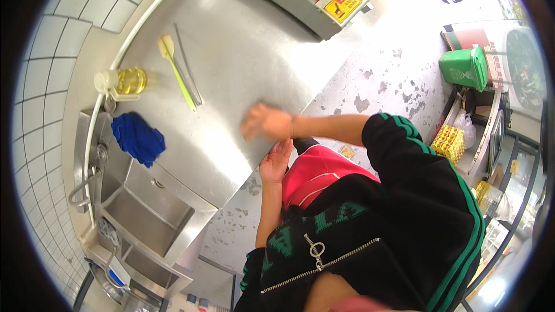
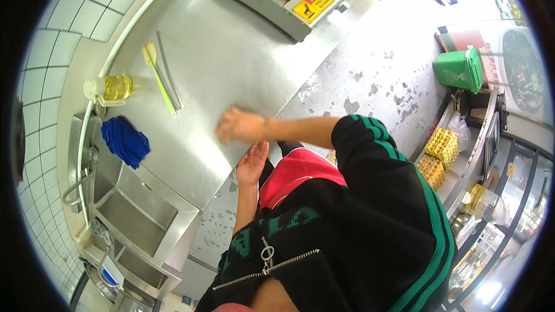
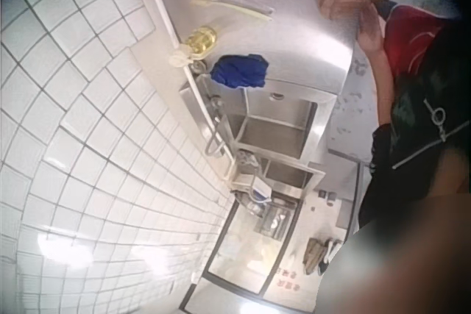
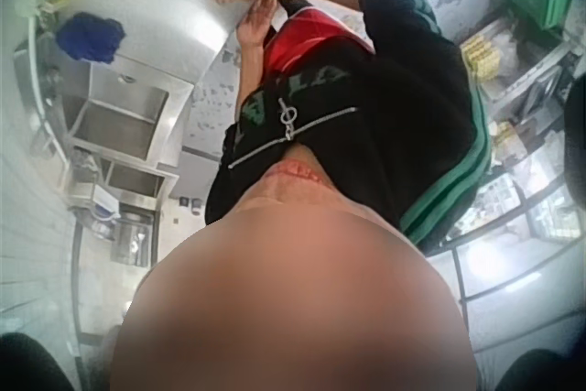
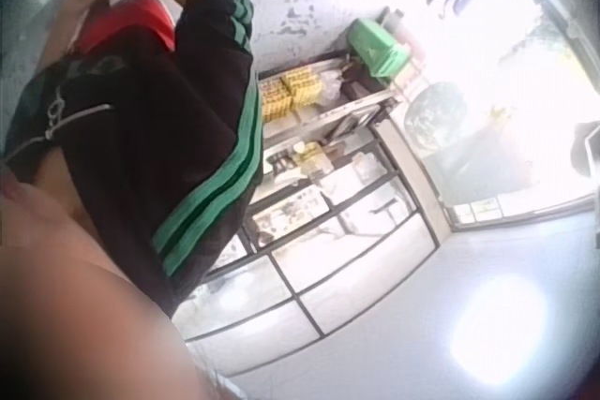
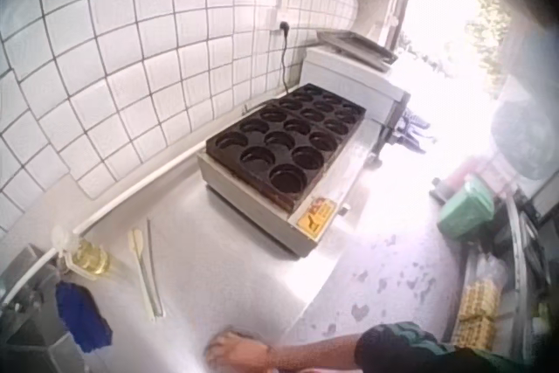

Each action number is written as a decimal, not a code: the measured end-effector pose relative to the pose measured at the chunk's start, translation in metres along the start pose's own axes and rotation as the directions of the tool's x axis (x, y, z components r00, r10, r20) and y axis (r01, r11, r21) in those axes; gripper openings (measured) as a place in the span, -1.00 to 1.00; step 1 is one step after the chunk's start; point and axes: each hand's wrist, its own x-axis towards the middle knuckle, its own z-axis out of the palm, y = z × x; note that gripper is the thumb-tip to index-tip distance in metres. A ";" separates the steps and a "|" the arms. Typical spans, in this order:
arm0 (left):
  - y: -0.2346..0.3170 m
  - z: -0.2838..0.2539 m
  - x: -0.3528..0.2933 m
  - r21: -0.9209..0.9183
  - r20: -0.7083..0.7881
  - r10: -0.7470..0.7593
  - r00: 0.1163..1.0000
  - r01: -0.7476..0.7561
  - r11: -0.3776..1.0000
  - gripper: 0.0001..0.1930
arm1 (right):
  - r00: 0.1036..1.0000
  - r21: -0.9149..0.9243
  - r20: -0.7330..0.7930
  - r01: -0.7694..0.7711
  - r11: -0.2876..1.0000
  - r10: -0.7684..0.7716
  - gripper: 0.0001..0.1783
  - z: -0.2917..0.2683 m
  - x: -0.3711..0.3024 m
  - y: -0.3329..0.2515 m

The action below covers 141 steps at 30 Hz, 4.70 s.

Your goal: The person pours oil into a takoyaki pan, moves a tray of cooked takoyaki, and cleans the stainless steel counter and sink area with cloths. The person then walks toward the dining area.

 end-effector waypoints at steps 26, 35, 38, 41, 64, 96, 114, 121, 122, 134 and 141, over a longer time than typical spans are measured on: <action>-0.046 0.063 -0.055 0.333 0.194 -0.256 0.947 0.182 0.925 -0.57 | 0.184 0.571 -0.482 -0.676 0.466 0.857 -0.49 -0.214 -0.091 -0.055; -0.095 0.169 0.018 0.304 0.151 -0.129 0.980 0.078 0.949 -0.58 | 0.407 -0.147 -0.479 -0.911 0.387 0.778 -0.65 -0.317 -0.083 0.039; -0.091 0.179 0.026 0.344 0.174 -0.070 0.982 0.005 0.939 -0.58 | 0.674 -0.036 -0.387 -0.693 0.720 0.630 -0.68 -0.272 -0.037 0.010; -0.079 0.182 0.021 0.298 0.127 0.050 0.991 -0.087 0.950 -0.58 | 0.775 0.143 -0.402 -0.474 0.869 0.488 -0.70 -0.246 0.012 0.000; -0.017 0.133 0.016 0.249 0.001 -0.007 1.000 0.007 0.969 -0.59 | 0.719 0.465 -0.025 -0.607 0.645 0.695 -0.66 -0.171 0.034 -0.010; -0.034 0.053 -0.015 0.361 0.143 -0.222 0.964 0.158 0.919 -0.68 | 0.605 0.503 -0.212 -0.606 0.616 0.767 -0.73 -0.189 0.017 0.014; 0.059 -0.073 -0.145 0.339 -0.009 0.028 1.000 -0.024 0.940 -0.60 | 0.778 0.580 0.005 -0.514 0.632 0.628 -0.67 0.136 0.001 -0.228; 0.103 -0.031 -0.316 0.464 0.224 0.469 0.854 -0.516 0.720 -0.59 | 0.717 0.902 0.367 -0.429 -0.039 0.593 -0.57 0.143 0.113 -0.323; 0.109 -0.020 -0.339 0.512 0.277 0.603 0.748 -0.646 0.566 -0.58 | 0.765 0.904 0.359 -0.428 0.006 0.535 -0.57 0.151 0.134 -0.330; 0.420 0.021 -0.561 0.820 0.394 0.915 0.085 -0.482 -0.308 -0.67 | 0.999 0.301 0.029 0.013 0.953 -0.023 -0.57 0.343 0.534 -0.363; 0.624 0.084 -0.633 0.524 0.247 0.779 0.577 -0.756 0.393 -0.63 | 0.996 -0.099 0.074 0.050 0.994 -0.043 -0.44 0.494 0.740 -0.315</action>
